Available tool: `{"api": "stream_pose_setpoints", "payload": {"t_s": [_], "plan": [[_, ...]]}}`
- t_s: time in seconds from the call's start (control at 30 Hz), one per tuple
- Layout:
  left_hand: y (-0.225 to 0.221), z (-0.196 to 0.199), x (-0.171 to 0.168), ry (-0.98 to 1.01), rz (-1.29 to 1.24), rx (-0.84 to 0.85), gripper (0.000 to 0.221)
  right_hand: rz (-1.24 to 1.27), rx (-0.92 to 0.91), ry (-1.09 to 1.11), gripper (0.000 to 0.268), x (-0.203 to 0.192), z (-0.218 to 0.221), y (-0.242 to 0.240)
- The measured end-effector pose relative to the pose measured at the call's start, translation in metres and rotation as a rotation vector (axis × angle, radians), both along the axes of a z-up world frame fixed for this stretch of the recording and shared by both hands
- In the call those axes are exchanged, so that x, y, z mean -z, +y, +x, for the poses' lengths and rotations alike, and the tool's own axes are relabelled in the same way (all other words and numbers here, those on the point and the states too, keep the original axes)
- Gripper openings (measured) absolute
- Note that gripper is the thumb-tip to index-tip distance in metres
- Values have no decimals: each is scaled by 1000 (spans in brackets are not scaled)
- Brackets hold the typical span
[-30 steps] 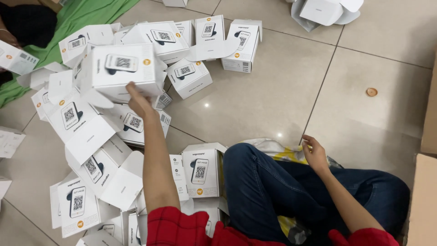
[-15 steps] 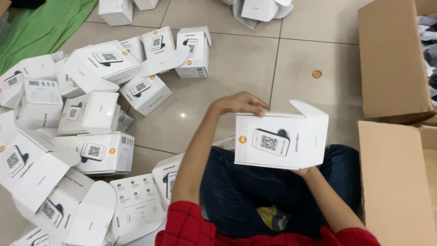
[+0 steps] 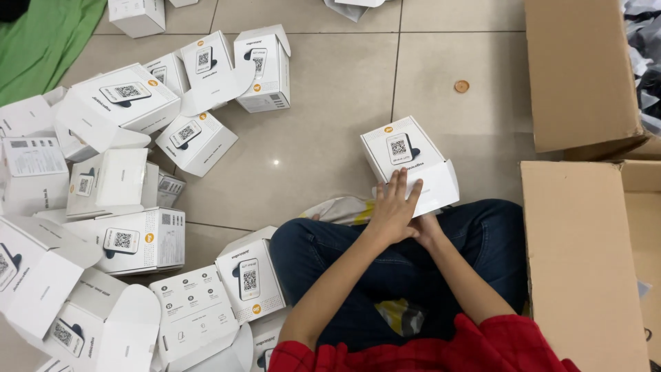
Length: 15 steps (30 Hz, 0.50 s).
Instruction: The person packages electronic devices and cables into small boxes while sitting on the floor.
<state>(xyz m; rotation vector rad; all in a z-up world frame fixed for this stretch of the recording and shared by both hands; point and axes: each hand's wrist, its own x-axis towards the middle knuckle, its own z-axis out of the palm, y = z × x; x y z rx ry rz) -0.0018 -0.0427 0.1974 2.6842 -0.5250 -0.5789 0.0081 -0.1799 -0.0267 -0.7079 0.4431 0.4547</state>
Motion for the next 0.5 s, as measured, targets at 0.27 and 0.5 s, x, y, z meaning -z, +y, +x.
{"api": "stream_pose_setpoints", "payload": {"t_s": [0.27,0.5], "plan": [[31,10,74,-490,20,10,84,-203,-80,-133,44,19,-6,3],[63,24,15,-469,-555,-168,43,-1470,61,-946,30,-125,-31,30]]}}
